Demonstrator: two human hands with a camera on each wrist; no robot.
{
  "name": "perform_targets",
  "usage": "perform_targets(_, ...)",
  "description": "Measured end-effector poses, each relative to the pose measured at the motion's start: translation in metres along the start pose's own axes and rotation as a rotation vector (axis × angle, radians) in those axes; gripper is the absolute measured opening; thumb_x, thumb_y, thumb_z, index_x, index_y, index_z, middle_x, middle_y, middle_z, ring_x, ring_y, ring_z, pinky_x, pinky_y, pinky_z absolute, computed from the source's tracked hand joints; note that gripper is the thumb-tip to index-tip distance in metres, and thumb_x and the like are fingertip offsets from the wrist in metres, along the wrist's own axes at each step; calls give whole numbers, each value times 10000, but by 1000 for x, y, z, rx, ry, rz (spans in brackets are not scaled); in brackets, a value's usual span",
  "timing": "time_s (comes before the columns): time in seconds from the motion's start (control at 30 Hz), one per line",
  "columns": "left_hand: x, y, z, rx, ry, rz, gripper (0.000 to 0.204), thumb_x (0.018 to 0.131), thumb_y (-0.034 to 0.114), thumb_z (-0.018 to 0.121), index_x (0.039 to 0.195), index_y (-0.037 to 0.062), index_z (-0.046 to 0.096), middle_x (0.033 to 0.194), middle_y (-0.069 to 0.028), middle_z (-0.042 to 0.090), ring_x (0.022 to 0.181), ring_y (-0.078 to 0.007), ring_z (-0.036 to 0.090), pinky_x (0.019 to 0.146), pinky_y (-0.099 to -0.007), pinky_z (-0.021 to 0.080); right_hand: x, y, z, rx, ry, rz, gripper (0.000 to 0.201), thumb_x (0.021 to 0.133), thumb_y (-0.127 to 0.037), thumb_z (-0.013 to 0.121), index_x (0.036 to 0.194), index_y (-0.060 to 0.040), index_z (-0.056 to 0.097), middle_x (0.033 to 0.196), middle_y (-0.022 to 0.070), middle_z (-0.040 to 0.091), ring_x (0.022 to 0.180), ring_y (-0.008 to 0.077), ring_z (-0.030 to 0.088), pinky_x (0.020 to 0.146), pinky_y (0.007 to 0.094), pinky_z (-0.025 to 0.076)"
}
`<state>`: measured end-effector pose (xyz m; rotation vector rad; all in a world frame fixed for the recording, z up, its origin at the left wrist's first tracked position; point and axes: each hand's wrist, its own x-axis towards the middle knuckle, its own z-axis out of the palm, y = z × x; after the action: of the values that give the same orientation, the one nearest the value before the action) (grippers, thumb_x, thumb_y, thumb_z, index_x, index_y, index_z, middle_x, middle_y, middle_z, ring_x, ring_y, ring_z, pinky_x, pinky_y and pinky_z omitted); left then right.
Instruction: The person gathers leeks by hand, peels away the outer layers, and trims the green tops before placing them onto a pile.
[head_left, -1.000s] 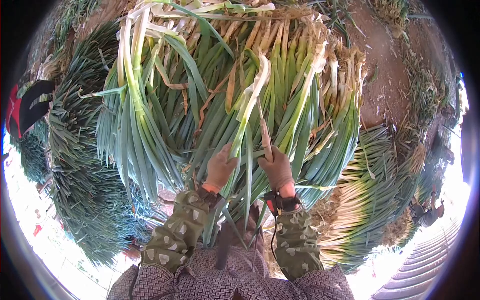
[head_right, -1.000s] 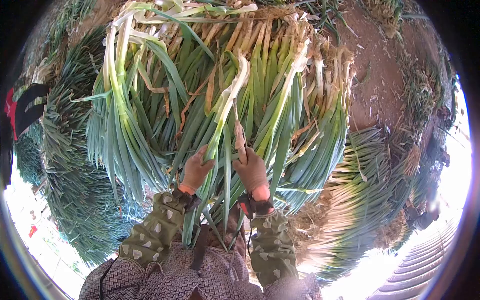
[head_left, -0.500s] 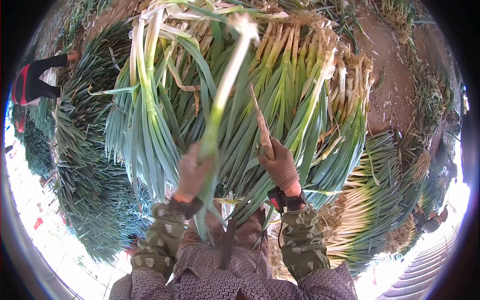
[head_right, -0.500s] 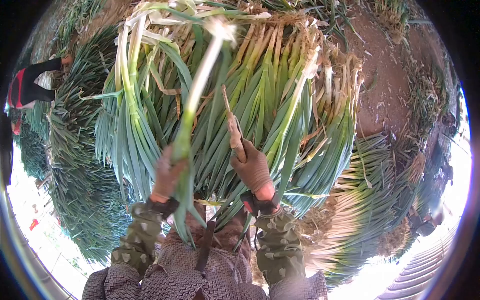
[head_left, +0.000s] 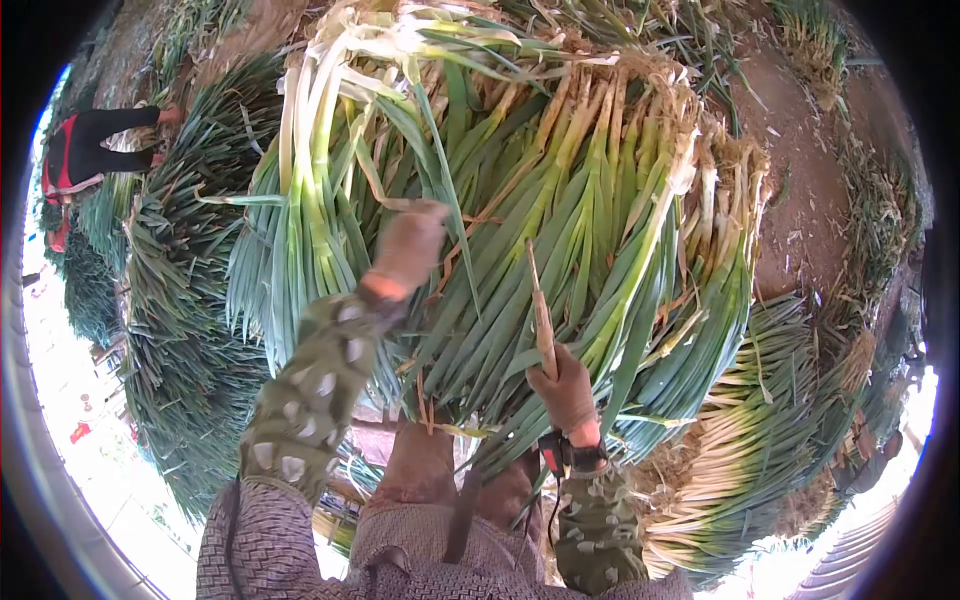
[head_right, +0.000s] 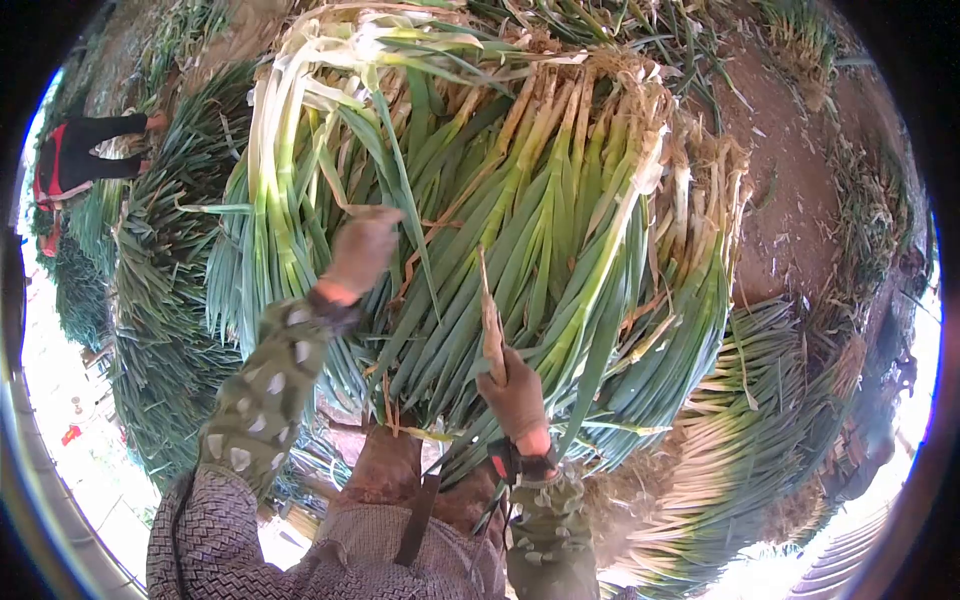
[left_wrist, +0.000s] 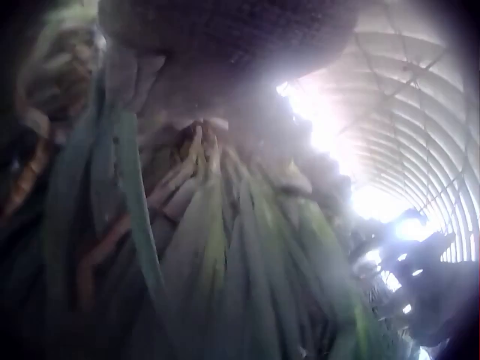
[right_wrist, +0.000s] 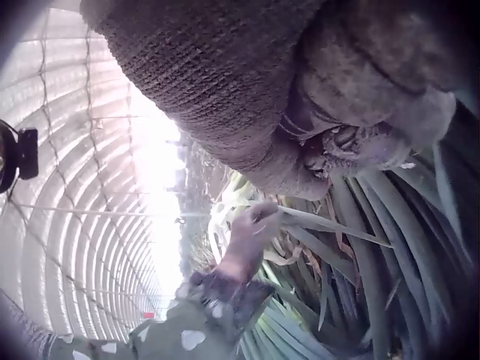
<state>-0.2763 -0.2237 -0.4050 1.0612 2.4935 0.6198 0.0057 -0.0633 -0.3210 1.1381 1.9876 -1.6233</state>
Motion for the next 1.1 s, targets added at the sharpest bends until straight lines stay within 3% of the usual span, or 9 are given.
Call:
perform_targets(0.17, 102, -11, 108, 431, 157, 22, 417, 862, 67, 607, 1275, 25, 559, 1263, -142, 606, 1142, -325, 604, 907, -425, 514, -17, 5, -3, 104, 9, 90, 309, 809, -163, 707, 1041, 18, 613, 723, 36, 536, 682, 123, 465, 643, 324, 452)
perform_targets(0.27, 149, -21, 126, 630, -91, -232, 474, 873, 133, 638, 1319, 48, 505, 1224, -107, 580, 1125, -271, 586, 861, -402, 515, -25, 18, -5, 122, 5, 137, 329, 815, -167, 715, 1067, 20, 614, 721, 19, 535, 688, 105, 465, 637, 317, 452)
perform_targets(0.37, 158, -17, 138, 744, 5, -298, 432, 893, 189, 635, 1288, 67, 509, 1128, -80, 560, 1055, -238, 580, 809, -386, 521, -28, 37, -5, 99, -71, 249, 432, 805, -161, 720, 1193, -2, 614, 888, 179, 673, 816, 259, 679, 780, 368, 530)
perform_targets(0.5, 160, -17, 162, 842, 155, -444, 436, 890, 208, 646, 1282, 68, 518, 1085, -67, 533, 1072, -228, 551, 756, -375, 527, -27, 47, -4, 71, -92, 224, 462, 797, -149, 722, 1222, -6, 609, 921, 191, 680, 833, 270, 690, 784, 373, 533)
perform_targets(0.6, 164, -18, 155, 798, -26, -520, 404, 896, 181, 643, 1266, 61, 535, 1164, -97, 539, 1123, -234, 532, 767, -388, 544, -29, 44, -9, 128, -52, 168, 381, 792, -134, 717, 1131, 16, 626, 718, 41, 554, 672, 104, 503, 632, 304, 474)
perform_targets(0.7, 174, -23, 138, 897, -253, -376, 358, 874, 220, 689, 1180, 68, 582, 1203, -141, 591, 1114, -283, 589, 802, -431, 560, -31, 36, -21, 158, -73, 213, 458, 797, -133, 706, 1225, -3, 610, 912, 185, 676, 835, 274, 700, 776, 365, 535)
perform_targets(0.83, 152, -22, 92, 1, -347, -459, 435, 789, 232, 732, 1113, -20, 589, 1119, -235, 676, 996, -423, 669, 872, -466, 522, -42, 44, -33, 141, -55, 168, 462, 801, -128, 699, 1235, 2, 608, 885, 167, 679, 803, 235, 694, 758, 361, 537)
perform_targets(0.97, 68, 46, 69, -819, -459, -253, 560, 783, 124, 693, 1288, -52, 525, 1061, -140, 628, 938, -214, 605, 824, -371, 521, -62, 36, -45, 196, -32, 159, 400, 804, -122, 692, 1170, 15, 608, 811, 127, 635, 740, 165, 618, 700, 335, 511)
perform_targets(1.1, -54, 112, 105, -719, -612, -282, 566, 827, 109, 699, 1328, -62, 499, 1141, -179, 648, 1024, -259, 638, 914, -366, 514, -85, 22, -51, 245, 31, 126, 324, 816, -126, 687, 1090, 28, 609, 760, 97, 595, 684, 148, 556, 647, 332, 483)
